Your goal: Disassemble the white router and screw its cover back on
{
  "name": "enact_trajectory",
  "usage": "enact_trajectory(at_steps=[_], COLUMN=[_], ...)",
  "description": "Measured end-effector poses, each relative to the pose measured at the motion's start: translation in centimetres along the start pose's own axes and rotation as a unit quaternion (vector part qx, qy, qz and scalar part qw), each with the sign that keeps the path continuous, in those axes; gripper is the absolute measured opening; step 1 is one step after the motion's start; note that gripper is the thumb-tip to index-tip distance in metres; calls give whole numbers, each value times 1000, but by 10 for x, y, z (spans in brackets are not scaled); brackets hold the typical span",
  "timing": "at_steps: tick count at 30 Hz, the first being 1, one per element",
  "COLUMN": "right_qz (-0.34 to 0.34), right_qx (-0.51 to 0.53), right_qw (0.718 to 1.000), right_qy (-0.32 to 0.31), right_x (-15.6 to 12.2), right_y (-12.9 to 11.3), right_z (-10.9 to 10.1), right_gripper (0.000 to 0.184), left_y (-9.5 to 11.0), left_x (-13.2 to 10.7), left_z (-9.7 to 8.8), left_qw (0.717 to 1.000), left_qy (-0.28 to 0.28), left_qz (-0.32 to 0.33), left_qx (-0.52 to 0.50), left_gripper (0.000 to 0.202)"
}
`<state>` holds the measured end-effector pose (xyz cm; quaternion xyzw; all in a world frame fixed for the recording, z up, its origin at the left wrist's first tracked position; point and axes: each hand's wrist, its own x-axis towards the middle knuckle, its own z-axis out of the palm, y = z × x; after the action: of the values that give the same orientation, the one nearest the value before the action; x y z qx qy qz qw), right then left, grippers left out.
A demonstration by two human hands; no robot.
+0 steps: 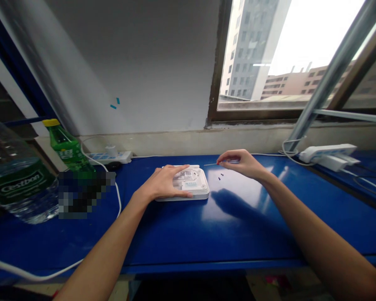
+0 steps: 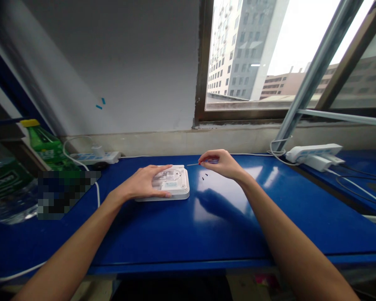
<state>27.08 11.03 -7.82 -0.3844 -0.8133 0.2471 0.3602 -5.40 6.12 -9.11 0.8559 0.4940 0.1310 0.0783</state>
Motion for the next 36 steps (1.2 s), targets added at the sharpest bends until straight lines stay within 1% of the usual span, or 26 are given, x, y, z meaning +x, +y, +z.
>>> enact_trajectory(at_steps=[5,11,18,25,28,32,34,36], right_qz=[-9,-18,-16,-14,-19,-29,-30,-26], right_qx=[4,-10,-12,-18,-19,-15,-11,-6], right_qw=[1000,999,999,999,999,999,999,999], right_qy=[-27,-34,-41,-26,-26,-30,-34,-38], right_x=[1,1,1,1,0,0,0,0], right_y=[-4,-1,-1,1,2,1,0,-1], right_z=[9,16,16,16,16,18,18,18], right_gripper=[18,15,13,14,16,15,14,14], left_y=[4,4,5,2,3,9,14,17], left_x=[-1,0,-1,-2,-2,0,2,4], left_z=[-2,-2,-3,-2,0,9,14,17], left_qw=[1000,1000,1000,1000,1000,996,995,995], left_qy=[-9,-11,-16,-11,-11,13,26,31], left_qz=[8,7,8,12,29,75,83,77], left_qx=[-4,-1,0,-5,4,35,46,52], left_gripper=[108,107,105,103,97,84,79,75])
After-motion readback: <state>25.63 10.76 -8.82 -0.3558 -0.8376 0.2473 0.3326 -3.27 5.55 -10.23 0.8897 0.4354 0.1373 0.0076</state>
